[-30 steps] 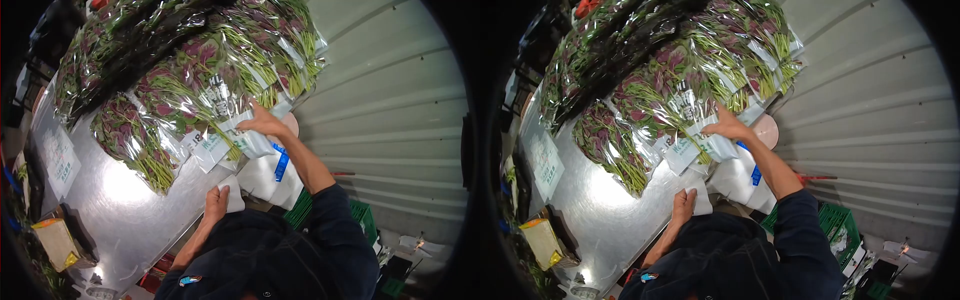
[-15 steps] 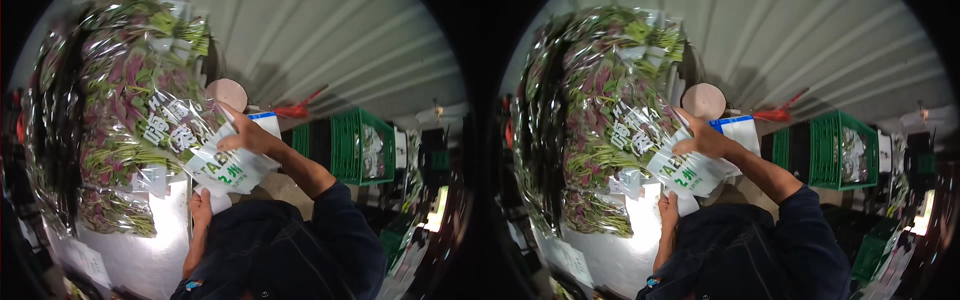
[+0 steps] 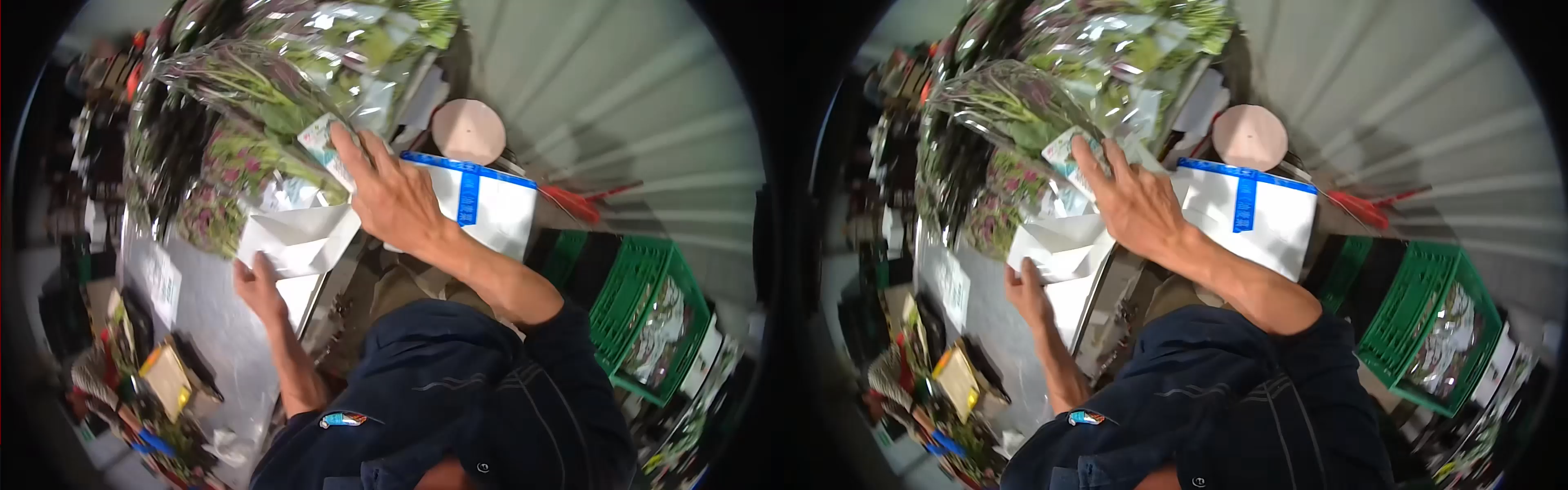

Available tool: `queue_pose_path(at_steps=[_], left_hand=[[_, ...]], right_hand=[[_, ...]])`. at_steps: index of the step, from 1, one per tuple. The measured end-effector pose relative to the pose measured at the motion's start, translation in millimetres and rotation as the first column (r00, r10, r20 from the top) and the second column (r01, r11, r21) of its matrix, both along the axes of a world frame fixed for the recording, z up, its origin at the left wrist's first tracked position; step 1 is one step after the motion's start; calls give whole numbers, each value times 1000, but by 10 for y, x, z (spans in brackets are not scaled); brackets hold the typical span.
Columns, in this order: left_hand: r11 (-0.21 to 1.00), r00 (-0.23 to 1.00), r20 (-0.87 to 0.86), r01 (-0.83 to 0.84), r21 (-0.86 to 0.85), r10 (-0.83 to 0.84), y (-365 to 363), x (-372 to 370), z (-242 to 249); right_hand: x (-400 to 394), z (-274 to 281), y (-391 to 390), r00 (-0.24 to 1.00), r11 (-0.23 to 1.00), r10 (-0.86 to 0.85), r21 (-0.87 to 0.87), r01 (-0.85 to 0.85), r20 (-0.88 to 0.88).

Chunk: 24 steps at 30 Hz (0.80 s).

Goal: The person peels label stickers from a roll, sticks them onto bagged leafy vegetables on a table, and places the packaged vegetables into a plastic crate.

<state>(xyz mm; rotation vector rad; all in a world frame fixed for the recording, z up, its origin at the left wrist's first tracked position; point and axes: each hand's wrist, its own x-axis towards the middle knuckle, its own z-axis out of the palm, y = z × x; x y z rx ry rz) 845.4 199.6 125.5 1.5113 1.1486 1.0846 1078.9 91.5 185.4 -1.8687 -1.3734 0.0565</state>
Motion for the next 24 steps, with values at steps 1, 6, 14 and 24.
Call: queue_pose_path(at_steps=[1, 6, 14, 24], left_hand=[[992, 969, -218, -123, -15, 117, 257, -353, 12], [840, 657, -569, -196, 506, 496, 618, -940, -259], [916, 894, 429, 275, -292, -131, -68, 406, -676], [914, 947, 220, 292, -283, -234, 228, 243, -565]], right_hand=[[-63, -55, 116, 999, 999, 49, -6, -49, -8], [-360, -488, 862, 977, 973, 139, -160, -164, -160], [-827, -691, 1262, 973, 956, 103, -251, -155, -208], [-1092, -655, 1288, 983, 976, 185, -118, -185, -12]])
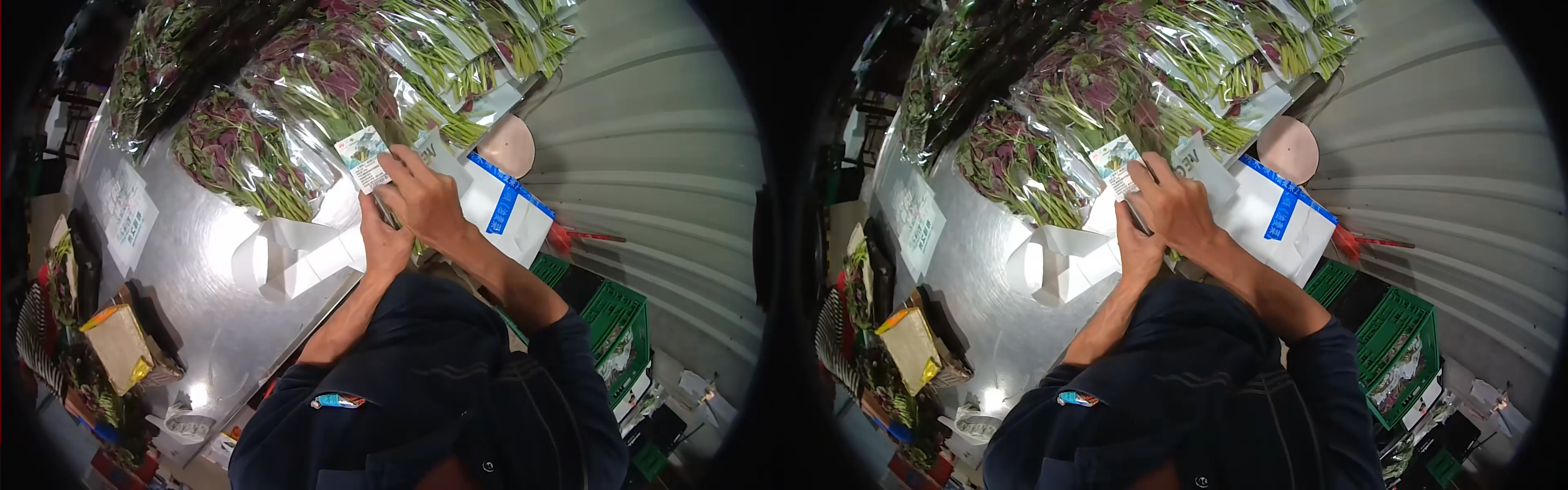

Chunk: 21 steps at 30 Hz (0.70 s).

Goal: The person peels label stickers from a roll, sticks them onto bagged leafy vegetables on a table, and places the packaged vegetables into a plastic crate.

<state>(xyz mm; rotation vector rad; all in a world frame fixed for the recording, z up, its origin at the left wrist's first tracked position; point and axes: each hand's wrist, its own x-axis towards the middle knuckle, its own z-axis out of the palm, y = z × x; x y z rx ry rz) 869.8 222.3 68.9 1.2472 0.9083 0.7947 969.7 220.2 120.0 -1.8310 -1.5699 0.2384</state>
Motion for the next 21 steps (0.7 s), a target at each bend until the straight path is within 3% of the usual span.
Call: queue_pose_path(at_steps=[2, 4, 5, 10, 13, 17, 21], left_hand=[[1000, 1000, 18, -17, -3, 17, 20, -23, -40], [992, 997, -51, -59, 115, 65, 23, -23, -64], [981, 993, -78, -73, 180, 88, 41, -1, -55], [981, 996, -28, -81, 175, 87, 99, 40, 7], [971, 992, -81, -81, 226, 101, 80, 61, 10], [984, 994, -57, -88, 155, 98, 84, 37, 13], [996, 995, -78, -51, 70, 57, 98, -17, 56]], right_hand=[[23, 59, 7, 997, 999, 26, 27, -28, 75], [46, 138, 24, 973, 992, 67, 87, -88, 222], [58, 150, 55, 971, 992, 69, 89, -91, 229], [44, 175, 161, 946, 972, 116, 160, -170, 301], [50, 187, 187, 936, 959, 149, 185, -216, 319], [42, 167, 247, 970, 960, 155, 204, -193, 189], [62, 198, 265, 991, 985, 135, 104, -135, 9]])
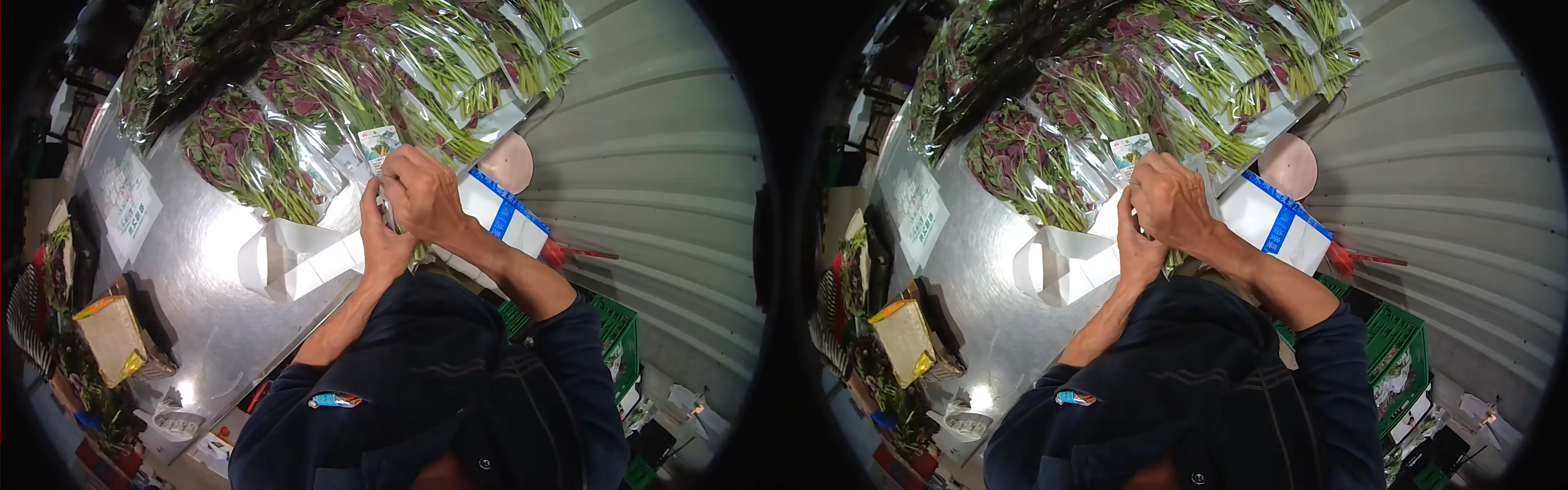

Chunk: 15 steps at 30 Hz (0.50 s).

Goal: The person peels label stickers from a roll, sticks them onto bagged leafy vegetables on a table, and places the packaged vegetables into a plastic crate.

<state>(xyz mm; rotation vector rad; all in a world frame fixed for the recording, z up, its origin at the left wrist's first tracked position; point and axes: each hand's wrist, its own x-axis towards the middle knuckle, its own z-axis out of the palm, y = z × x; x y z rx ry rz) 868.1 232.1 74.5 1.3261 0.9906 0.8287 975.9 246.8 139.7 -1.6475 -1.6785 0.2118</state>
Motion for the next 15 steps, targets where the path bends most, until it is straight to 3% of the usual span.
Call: queue_pose_path(at_steps=[4, 8, 11, 13, 15], left_hand=[[999, 998, 67, 4, -44, -1, 32, -27, -20], [992, 996, 93, -4, -127, 16, 53, -18, 42], [993, 998, 64, -3, -115, 10, 38, -51, -254], [994, 999, 52, -4, -108, 10, 42, -102, -354], [966, 998, 65, 20, -258, -3, 41, -219, -294]], right_hand=[[43, 19, 55, 999, 998, 28, -50, -30, -40], [163, 142, 96, 998, 995, 48, -84, -44, 47], [327, 320, 209, 997, 995, 41, -89, -35, 71], [521, 676, 362, 1000, 999, -21, -41, 22, 15], [775, 927, 578, 984, 979, -138, 168, 118, 115]])
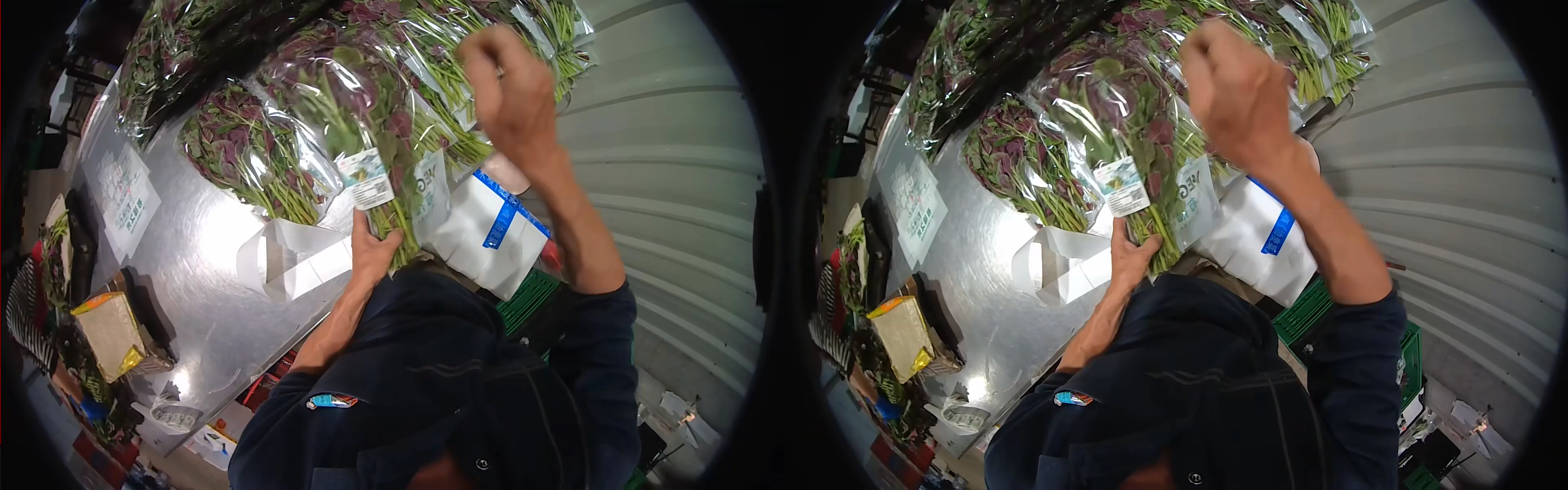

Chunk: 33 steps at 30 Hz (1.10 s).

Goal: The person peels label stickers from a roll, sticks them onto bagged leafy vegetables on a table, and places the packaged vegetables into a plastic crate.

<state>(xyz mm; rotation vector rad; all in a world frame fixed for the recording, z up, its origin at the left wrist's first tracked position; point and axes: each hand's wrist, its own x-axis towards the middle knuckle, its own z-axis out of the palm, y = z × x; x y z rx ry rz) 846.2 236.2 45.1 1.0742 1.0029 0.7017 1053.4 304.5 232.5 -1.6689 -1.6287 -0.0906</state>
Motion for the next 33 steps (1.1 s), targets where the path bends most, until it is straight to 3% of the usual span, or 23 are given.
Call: queue_pose_path(at_steps=[1, 4, 6, 8, 9, 13, 17, 22, 25, 30, 33], left_hand=[[997, 1000, 2, 8, -78, -8, -2, -37, 38], [992, 999, -39, 2, -129, -7, 26, -39, 199], [985, 998, -64, -17, -173, 6, -13, -26, 300], [1000, 996, -79, -26, 15, 27, 12, 30, 400], [993, 996, -85, -20, 113, 30, 12, 36, 420], [982, 988, -153, 40, 185, -12, 6, 55, 452], [976, 998, -58, -21, 217, 34, -14, 89, 378], [976, 996, -79, -15, 216, 33, -35, 86, 239], [997, 987, 146, -74, -2, 74, -10, 116, 362], [996, 985, 149, -76, -55, 84, 17, 79, 324], [998, 995, 101, -31, 54, 26, 36, 58, 262]], right_hand=[[16, -24, -31, 1000, 1000, -5, -4, 5, -4], [-37, -240, -128, 958, 973, 210, -142, -184, 195], [-297, -624, -272, 849, 884, 435, 34, -465, 300], [-632, -823, -494, 928, 927, 372, -62, -371, 19], [-701, -923, -501, 927, 925, 376, -63, -374, 12], [-775, -1068, -507, 926, 928, 371, -68, -367, 67], [-753, -1049, -481, 927, 926, 373, -78, -370, 34], [-674, -971, -401, 935, 922, 347, -154, -355, -75], [-606, -902, -307, 941, 920, 328, -197, -339, -88], [-449, -771, -79, 942, 934, 270, -183, -306, -197], [-338, -652, 64, 950, 940, 235, -199, -275, -205]])
